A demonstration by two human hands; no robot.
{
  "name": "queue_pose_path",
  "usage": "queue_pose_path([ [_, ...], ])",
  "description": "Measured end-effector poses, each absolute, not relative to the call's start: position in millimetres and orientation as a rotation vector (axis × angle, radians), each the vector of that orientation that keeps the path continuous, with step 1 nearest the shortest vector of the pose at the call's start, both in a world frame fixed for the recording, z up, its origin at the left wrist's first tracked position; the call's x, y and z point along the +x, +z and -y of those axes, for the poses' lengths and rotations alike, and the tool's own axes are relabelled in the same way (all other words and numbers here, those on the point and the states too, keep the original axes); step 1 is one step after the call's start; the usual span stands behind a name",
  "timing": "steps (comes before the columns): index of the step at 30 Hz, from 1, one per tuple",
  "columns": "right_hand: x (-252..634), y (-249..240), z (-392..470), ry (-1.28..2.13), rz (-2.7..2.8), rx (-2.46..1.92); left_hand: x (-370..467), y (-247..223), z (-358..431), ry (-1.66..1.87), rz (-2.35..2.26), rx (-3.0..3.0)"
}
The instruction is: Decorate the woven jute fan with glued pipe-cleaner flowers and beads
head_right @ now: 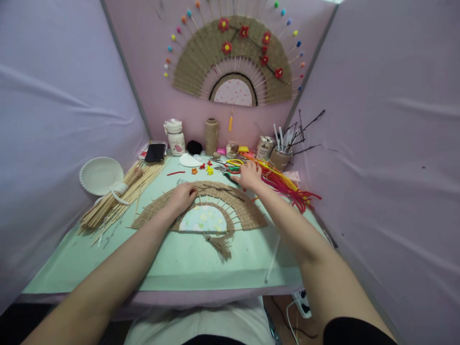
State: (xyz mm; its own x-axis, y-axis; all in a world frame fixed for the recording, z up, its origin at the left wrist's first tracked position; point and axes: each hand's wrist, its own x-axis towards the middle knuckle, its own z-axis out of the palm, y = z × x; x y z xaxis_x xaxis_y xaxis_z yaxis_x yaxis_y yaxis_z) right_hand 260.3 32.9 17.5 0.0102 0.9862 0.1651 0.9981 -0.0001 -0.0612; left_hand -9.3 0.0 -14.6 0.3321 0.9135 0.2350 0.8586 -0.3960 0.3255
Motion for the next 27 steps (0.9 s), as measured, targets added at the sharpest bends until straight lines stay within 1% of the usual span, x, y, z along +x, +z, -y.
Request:
queue_pose_path([
  [4,281.6,50.4,6.5,-0.176,2.051,-2.061,-10.5,-16.5,0.9,0.621,-1.598,2.448],
  [6,297.9,63.6,35.8,-0.208,2.021,-1.93,-11.5,-16.3,1.3,0.63,-1.604,2.438],
  [9,326.7,71.2,88.9,-0.211,1.989,-1.797,-14.7,-15.0,-0.9,0.667,-1.662,2.405],
  [12,353.7,59.4,139.5,-0.061,1.933,-1.902,-21.7,-12.6,-6.9,0.736,-1.714,2.359],
  [16,379.7,22.4,176.0,0.171,1.979,-2.201,-35.1,-6.0,-12.0,0.826,-1.759,2.228],
  [19,388.9,-3.2,180.2,0.143,1.993,-2.382,-42.0,-3.2,-11.0,0.811,-1.744,2.18],
  [21,389.9,-13.2,178.5,0.108,1.994,-2.404,-43.2,-4.6,-10.1,0.753,-1.703,2.204],
  [27,382.5,-20.3,174.1,0.131,1.878,-2.405,-40.3,-14.2,-11.5,0.585,-1.589,2.332],
])
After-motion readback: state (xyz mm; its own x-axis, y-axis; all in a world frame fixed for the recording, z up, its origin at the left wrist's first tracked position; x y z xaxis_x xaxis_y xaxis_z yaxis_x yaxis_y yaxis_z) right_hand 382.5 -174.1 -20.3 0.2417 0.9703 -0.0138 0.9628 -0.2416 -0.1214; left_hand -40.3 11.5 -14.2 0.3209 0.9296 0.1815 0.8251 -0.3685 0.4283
